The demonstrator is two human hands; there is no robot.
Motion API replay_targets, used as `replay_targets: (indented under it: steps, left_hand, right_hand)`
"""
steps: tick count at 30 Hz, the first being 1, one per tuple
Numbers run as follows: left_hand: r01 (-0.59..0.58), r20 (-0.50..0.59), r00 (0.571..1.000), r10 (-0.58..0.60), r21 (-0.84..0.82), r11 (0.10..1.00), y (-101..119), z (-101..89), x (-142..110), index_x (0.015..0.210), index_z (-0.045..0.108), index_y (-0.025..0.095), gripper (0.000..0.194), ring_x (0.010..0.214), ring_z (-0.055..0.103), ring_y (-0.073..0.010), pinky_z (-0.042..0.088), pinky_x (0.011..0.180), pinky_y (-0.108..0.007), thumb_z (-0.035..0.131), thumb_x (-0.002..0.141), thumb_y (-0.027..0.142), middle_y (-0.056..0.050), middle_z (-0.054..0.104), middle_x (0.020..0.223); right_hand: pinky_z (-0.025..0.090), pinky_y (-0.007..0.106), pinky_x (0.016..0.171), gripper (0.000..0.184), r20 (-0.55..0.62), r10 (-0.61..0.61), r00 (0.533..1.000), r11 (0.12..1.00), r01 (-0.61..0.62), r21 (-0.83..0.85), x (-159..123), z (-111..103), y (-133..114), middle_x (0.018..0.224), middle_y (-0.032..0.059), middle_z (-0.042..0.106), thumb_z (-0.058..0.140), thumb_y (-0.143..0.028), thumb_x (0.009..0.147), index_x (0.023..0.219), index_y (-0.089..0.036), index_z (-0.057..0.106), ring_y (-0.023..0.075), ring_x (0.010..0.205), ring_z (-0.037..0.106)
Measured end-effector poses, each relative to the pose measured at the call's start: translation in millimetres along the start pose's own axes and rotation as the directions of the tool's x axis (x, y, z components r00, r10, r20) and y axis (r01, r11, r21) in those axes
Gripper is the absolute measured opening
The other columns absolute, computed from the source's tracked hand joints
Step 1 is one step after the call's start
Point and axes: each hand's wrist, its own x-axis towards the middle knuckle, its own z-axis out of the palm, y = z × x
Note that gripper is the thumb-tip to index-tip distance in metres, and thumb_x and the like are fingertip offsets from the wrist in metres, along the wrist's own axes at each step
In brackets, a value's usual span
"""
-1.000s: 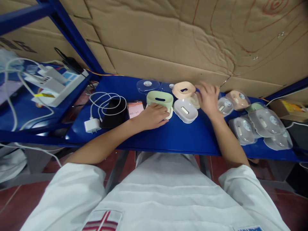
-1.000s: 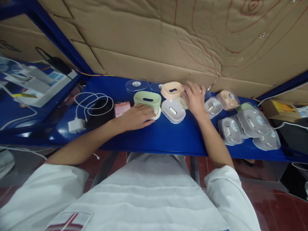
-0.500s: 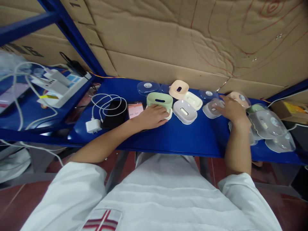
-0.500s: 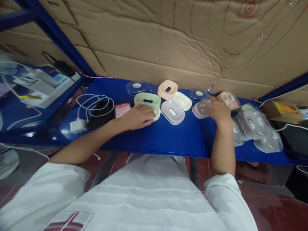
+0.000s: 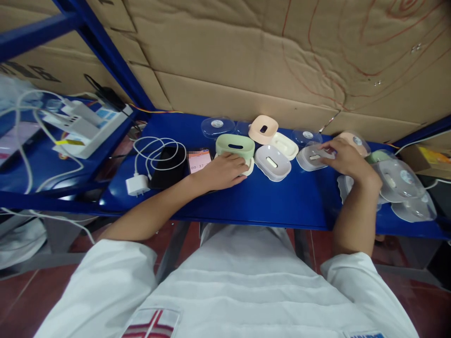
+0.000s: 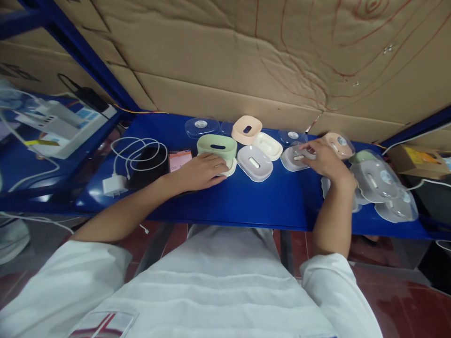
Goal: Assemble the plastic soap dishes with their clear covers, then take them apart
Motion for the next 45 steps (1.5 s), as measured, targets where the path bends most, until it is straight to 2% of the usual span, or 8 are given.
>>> replay_targets:
  steps: [4, 12, 20, 28, 32, 35, 39, 45]
  left_hand:
    - [0.004, 0.007, 1.000, -0.004, -0.027, 1.000, 0.4, -0.1, -0.2, 0.113, 0.074, 0.015, 0.021, 0.107, 0.068, -0.0293, 0.048, 0.098, -0.041, 0.059, 0.111, 0.029, -0.013, 0.074, 0.110]
    - [0.008, 0.013, 1.000, -0.008, -0.032, 0.999, -1.1, 2.4, -0.1, 0.115, 0.075, 0.015, 0.021, 0.109, 0.068, -0.0299, 0.048, 0.099, -0.042, 0.059, 0.111, 0.029, -0.013, 0.075, 0.112]
    - [-0.001, 0.011, 1.000, 0.002, -0.045, 0.999, -2.1, 2.1, -0.5, 0.117, 0.074, 0.015, 0.021, 0.111, 0.067, -0.0300, 0.048, 0.101, -0.042, 0.060, 0.110, 0.028, -0.014, 0.074, 0.114]
    - [-0.009, 0.017, 1.000, 0.009, -0.021, 1.000, -2.2, 2.6, 0.0, 0.114, 0.073, 0.014, 0.015, 0.110, 0.067, -0.0294, 0.047, 0.098, -0.040, 0.063, 0.107, 0.023, -0.013, 0.074, 0.112]
    - [-0.005, 0.020, 1.000, 0.005, -0.021, 1.000, -1.7, 1.9, 0.4, 0.114, 0.074, 0.014, 0.016, 0.109, 0.067, -0.0296, 0.047, 0.097, -0.041, 0.062, 0.108, 0.024, -0.013, 0.075, 0.111]
    - [-0.005, 0.015, 1.000, 0.006, -0.041, 0.999, -1.8, 1.5, 0.6, 0.114, 0.074, 0.014, 0.017, 0.109, 0.067, -0.0300, 0.047, 0.097, -0.041, 0.063, 0.108, 0.025, -0.014, 0.075, 0.112]
    - [0.003, -0.001, 1.000, -0.003, -0.075, 0.997, -2.8, 2.8, 0.4, 0.114, 0.075, 0.014, 0.016, 0.109, 0.067, -0.0303, 0.047, 0.097, -0.041, 0.065, 0.106, 0.024, -0.014, 0.075, 0.110]
    - [-0.005, 0.018, 1.000, 0.006, -0.059, 0.998, -3.8, 3.4, 0.7, 0.116, 0.074, 0.015, 0.017, 0.113, 0.066, -0.0302, 0.047, 0.099, -0.042, 0.062, 0.108, 0.025, -0.014, 0.074, 0.115]
  right_hand:
    - [0.053, 0.035, 0.100, 0.038, 0.131, 0.070, 0.989, 0.997, -0.067, -0.025, -1.0, 6.3, -14.0, 0.127, 0.0149, 0.077, 0.068, -0.027, 0.096, 0.133, -0.016, 0.073, 0.0267, 0.113, 0.072]
    - [0.049, 0.047, 0.115, 0.058, 0.172, 0.098, 0.980, 0.988, -0.075, -0.136, 8.0, 31.7, -21.2, 0.154, 0.0189, 0.067, 0.074, -0.037, 0.097, 0.151, -0.017, 0.065, 0.0397, 0.140, 0.064]
    - [0.050, 0.049, 0.112, 0.059, -0.063, 0.062, 0.996, 0.995, -0.067, -0.076, 12.4, 25.5, -34.2, 0.146, 0.0217, 0.071, 0.043, -0.051, 0.112, 0.152, -0.012, 0.062, 0.0386, 0.133, 0.069]
    - [0.025, 0.053, 0.132, 0.053, -0.301, -0.123, 0.946, 0.990, 0.094, -0.109, 9.8, 25.7, -69.1, 0.171, 0.0131, 0.051, 0.037, -0.041, 0.113, 0.158, -0.023, 0.057, 0.0294, 0.158, 0.046]
    - [0.028, 0.056, 0.131, 0.052, -0.352, 0.075, 0.933, 0.982, -0.130, -0.134, -18.6, -4.2, -42.4, 0.170, 0.0177, 0.052, 0.042, -0.046, 0.112, 0.155, -0.024, 0.061, 0.0329, 0.159, 0.045]
    - [0.036, 0.062, 0.127, 0.058, -0.506, 0.238, 0.829, 0.936, -0.334, -0.108, -64.9, -14.6, -18.2, 0.165, 0.0193, 0.057, 0.041, -0.056, 0.110, 0.155, -0.025, 0.062, 0.0391, 0.156, 0.049]
    - [0.042, 0.073, 0.119, 0.071, -0.513, 0.455, 0.728, 0.838, -0.545, -0.030, -132.7, 12.1, -3.8, 0.162, 0.0195, 0.059, 0.034, -0.074, 0.105, 0.161, -0.036, 0.055, 0.0473, 0.152, 0.053]
    - [0.043, 0.079, 0.116, 0.086, -0.405, 0.496, 0.768, 0.842, -0.539, 0.008, -164.9, 66.4, -1.5, 0.172, 0.0232, 0.042, 0.041, -0.083, 0.097, 0.171, -0.039, 0.038, 0.0540, 0.159, 0.040]
